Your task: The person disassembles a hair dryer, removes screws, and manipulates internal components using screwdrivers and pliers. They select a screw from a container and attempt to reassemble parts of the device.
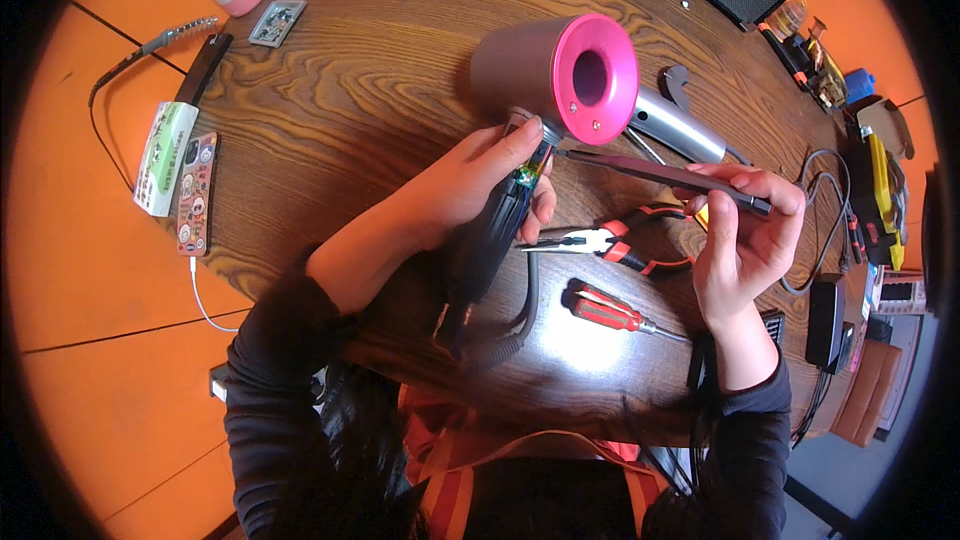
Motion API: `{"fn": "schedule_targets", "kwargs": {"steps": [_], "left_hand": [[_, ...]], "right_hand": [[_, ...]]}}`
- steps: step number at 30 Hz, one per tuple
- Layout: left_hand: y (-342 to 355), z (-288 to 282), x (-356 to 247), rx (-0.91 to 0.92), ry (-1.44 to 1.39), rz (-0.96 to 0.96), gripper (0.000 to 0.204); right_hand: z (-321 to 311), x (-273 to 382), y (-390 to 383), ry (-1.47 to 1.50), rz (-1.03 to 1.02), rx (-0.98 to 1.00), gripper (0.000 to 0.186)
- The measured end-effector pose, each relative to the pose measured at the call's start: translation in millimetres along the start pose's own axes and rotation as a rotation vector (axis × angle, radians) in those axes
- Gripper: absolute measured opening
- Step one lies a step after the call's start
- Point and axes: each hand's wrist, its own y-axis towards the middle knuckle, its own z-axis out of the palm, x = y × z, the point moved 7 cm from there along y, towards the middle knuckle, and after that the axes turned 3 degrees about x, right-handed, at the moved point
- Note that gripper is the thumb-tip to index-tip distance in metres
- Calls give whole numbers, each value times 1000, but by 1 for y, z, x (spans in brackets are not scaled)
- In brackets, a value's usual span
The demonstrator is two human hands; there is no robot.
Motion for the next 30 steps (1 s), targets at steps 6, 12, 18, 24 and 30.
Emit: {"fn": "schedule_targets", "kwargs": {"steps": [6,12,18,24,30], "left_hand": [[1,0,0,33,-37,8,38],[-1,-2,-1,-38,-12,-8,38],[-2,-5,-1,-132,61,-16,53],[-1,-13,-4,-167,8,-8,50],[0,-20,-3,-235,132,-32,68]], "right_hand": [[0,1,0,-64,-1,69,12],[-4,-1,-1,-291,24,168,9],[-2,-2,3,-194,109,52,8],[7,3,12,-424,-102,204,19],[9,-13,5,-516,207,304,24]]}}
